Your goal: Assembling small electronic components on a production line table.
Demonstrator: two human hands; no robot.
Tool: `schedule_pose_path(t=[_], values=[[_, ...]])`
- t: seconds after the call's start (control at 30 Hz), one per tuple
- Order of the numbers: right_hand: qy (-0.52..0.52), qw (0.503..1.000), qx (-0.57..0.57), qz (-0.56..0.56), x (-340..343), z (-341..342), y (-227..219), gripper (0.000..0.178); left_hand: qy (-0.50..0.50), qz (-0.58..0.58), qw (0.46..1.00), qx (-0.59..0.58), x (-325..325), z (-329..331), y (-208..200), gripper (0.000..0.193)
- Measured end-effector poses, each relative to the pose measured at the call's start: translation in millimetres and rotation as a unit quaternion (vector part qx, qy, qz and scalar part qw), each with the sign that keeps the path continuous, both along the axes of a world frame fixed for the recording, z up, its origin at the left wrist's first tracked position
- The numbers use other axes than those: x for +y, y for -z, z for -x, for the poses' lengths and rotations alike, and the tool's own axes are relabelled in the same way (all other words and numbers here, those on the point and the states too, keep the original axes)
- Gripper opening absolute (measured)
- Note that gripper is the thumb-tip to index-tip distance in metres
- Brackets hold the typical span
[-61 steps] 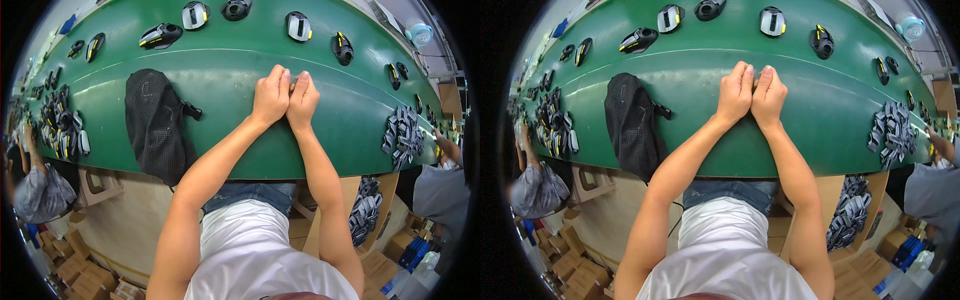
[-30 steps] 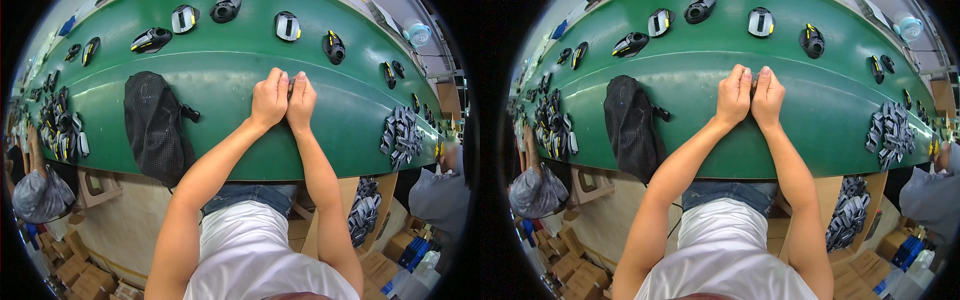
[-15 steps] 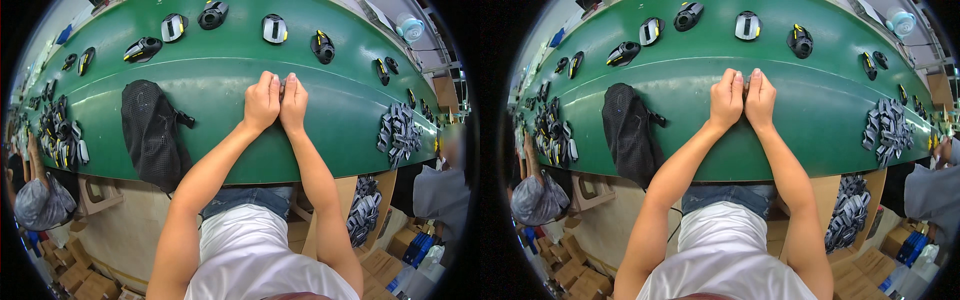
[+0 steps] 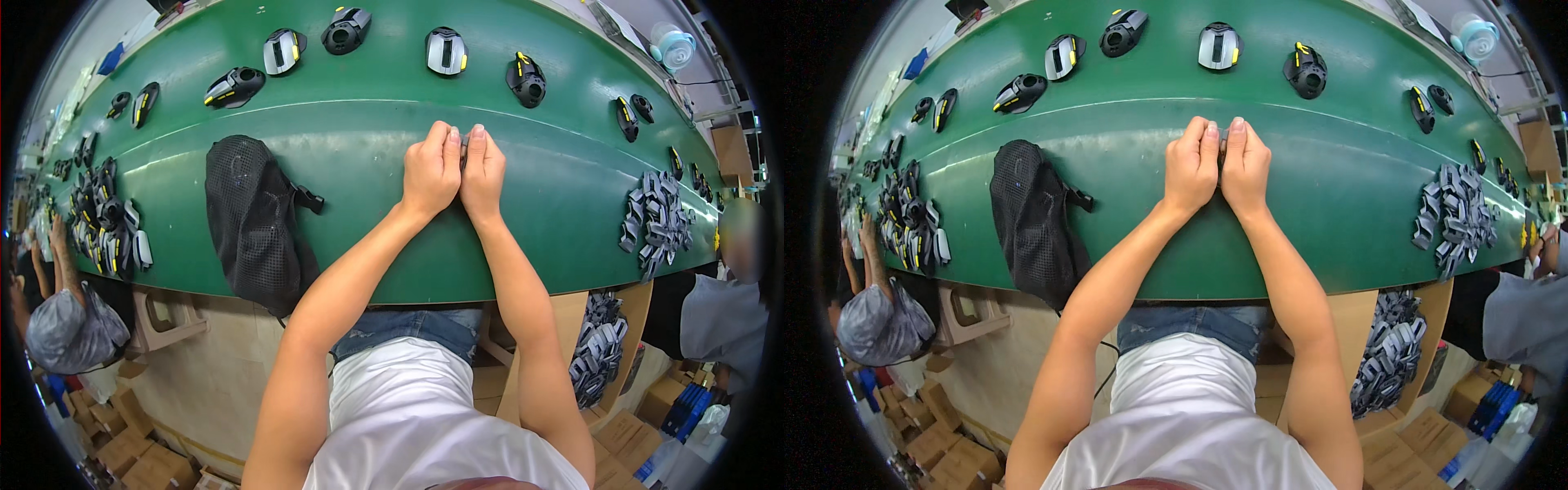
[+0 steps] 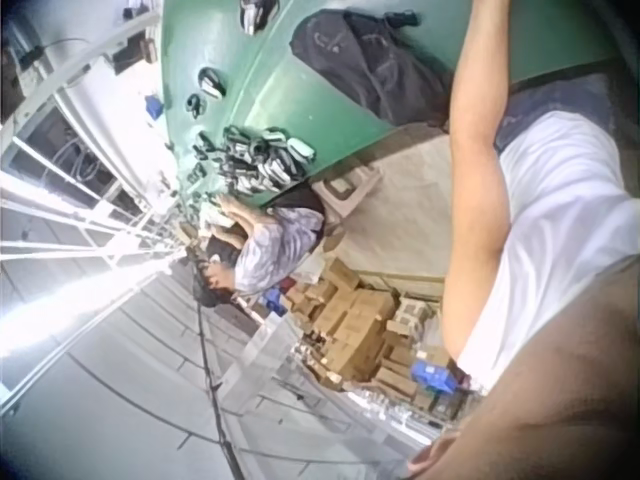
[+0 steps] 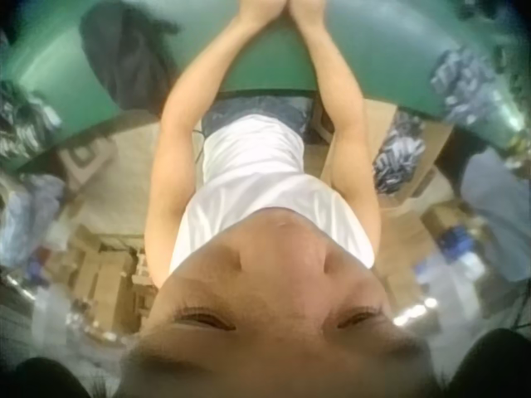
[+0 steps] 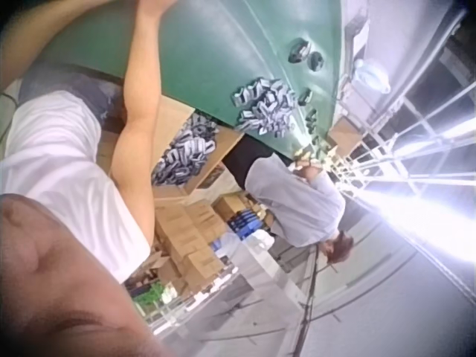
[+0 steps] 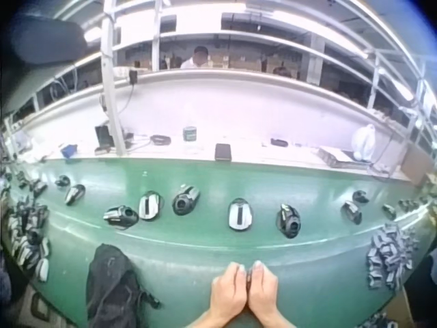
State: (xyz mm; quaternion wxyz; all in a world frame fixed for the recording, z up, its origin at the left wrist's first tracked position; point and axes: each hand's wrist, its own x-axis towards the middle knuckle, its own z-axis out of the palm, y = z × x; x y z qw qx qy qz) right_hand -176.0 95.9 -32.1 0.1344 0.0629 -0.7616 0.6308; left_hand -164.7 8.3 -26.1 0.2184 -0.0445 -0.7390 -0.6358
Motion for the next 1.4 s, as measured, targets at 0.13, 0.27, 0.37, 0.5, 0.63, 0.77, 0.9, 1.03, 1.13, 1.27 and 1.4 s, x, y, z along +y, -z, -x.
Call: schedule_pose_path(t=[0.13,0.27,0.37,0.5,0.63,0.77,0.9,1.03,1.13,1.27,1.4], values=[[0.012,1.000,-0.008,0.024,0,0,-1,0.037,0.009,0.016,1.000,0.021,3,1,1,0.015],[-0.046,0.993,-0.038,0.103,-6,3,6,0.017,-0.041,-0.049,0.995,-0.071,-11,4,15,0.019],[-0.108,0.979,-0.046,0.167,0,9,-5,0.026,-0.019,-0.143,0.986,-0.077,-13,8,18,0.021],[-0.144,0.978,-0.060,0.137,13,13,-7,0.027,0.008,-0.157,0.984,-0.089,-6,6,11,0.024],[-0.067,0.979,-0.051,0.188,22,28,-3,0.029,-0.052,-0.089,0.995,0.002,-7,9,14,0.031],[0.007,0.965,-0.120,0.232,67,75,-24,0.033,-0.031,-0.032,0.999,-0.015,-4,7,10,0.027],[0.035,0.963,-0.113,0.242,93,140,-47,0.038,-0.020,-0.012,0.999,-0.030,-4,8,10,0.021],[0.074,0.964,-0.154,0.206,103,179,-33,0.036,-0.020,0.003,1.000,-0.023,-1,7,16,0.019],[0.070,0.972,-0.187,0.123,108,191,-23,0.034,-0.031,0.015,0.999,0.005,-1,8,17,0.019],[0.085,0.984,-0.153,0.040,118,200,-4,0.024,-0.047,0.054,0.997,0.036,1,10,16,0.018],[0.171,0.978,-0.067,-0.102,107,192,2,0.028,-0.031,0.033,0.999,0.019,0,12,14,0.020]])
